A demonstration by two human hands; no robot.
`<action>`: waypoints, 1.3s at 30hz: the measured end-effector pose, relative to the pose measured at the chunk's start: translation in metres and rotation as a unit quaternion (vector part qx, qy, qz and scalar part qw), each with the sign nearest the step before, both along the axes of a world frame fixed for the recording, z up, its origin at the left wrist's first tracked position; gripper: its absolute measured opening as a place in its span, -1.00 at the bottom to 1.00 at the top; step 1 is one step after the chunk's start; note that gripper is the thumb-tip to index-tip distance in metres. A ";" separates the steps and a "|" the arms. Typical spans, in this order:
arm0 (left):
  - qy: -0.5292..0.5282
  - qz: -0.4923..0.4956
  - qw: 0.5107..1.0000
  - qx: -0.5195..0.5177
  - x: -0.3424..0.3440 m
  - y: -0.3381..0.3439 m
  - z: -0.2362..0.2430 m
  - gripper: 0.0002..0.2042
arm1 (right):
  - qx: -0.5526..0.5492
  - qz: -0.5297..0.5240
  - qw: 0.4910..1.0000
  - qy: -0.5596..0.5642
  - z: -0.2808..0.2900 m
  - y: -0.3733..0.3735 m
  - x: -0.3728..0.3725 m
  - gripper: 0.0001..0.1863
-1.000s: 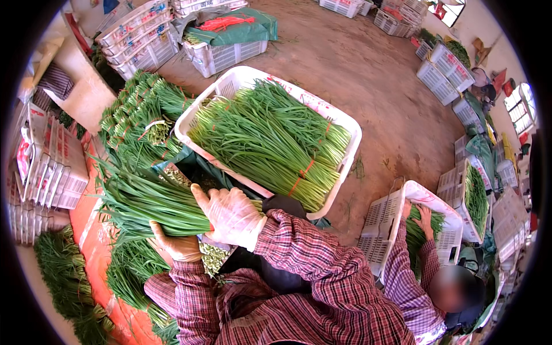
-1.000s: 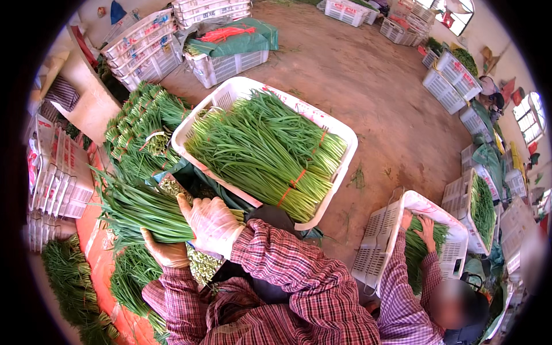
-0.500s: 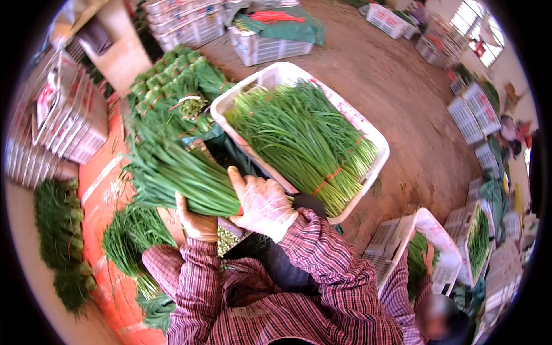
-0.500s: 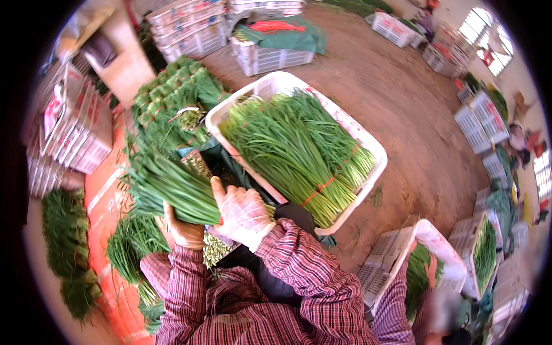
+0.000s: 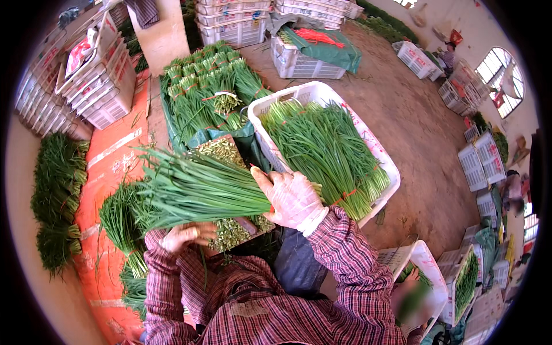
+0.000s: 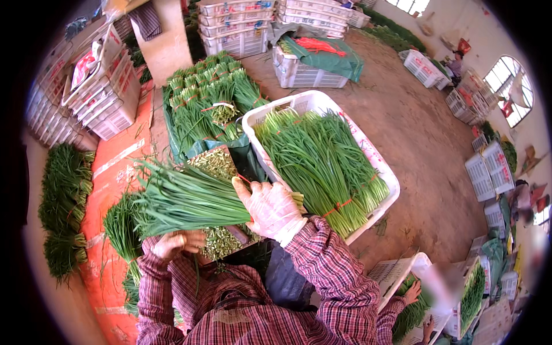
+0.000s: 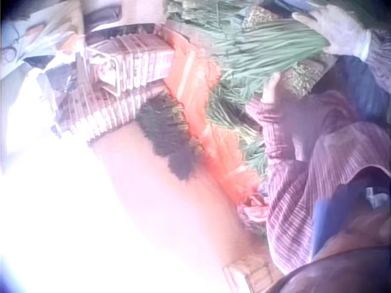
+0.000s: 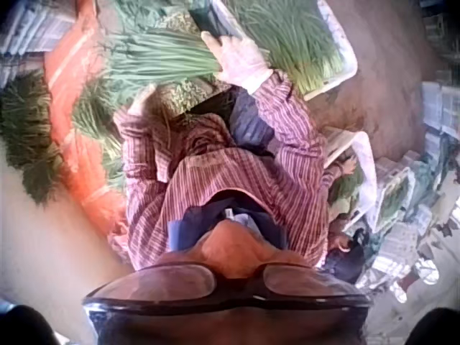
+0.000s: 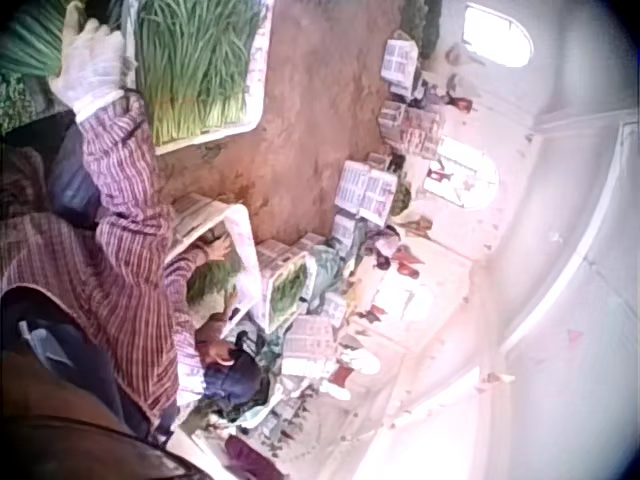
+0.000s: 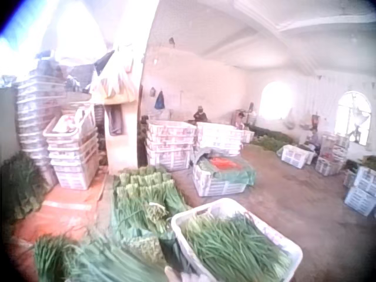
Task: The person trims the ends of bundled green chives using a knife, secures them with red bands, and places them into a white plastic bin.
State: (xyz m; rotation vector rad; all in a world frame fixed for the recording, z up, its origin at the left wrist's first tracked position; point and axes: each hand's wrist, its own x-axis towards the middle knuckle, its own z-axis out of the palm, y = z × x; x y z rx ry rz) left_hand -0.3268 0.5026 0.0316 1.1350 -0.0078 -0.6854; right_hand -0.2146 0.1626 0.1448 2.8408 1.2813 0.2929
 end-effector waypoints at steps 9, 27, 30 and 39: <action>-0.109 0.041 0.990 -0.085 -0.036 0.014 0.032 -0.44 | 0.065 -0.018 0.998 0.010 0.015 0.029 0.009 0.06; 0.158 0.746 0.647 0.012 -0.308 0.065 -0.141 -0.54 | 0.085 -0.220 0.917 0.323 -0.151 0.097 0.037 0.17; 0.195 0.803 0.547 0.133 -0.323 0.087 -0.154 -0.50 | 0.092 -0.229 0.911 0.330 -0.162 0.087 0.038 0.17; 0.277 0.502 0.617 0.540 -0.230 0.234 -0.158 0.11 | 0.086 -0.242 0.934 0.247 -0.163 0.083 0.031 0.09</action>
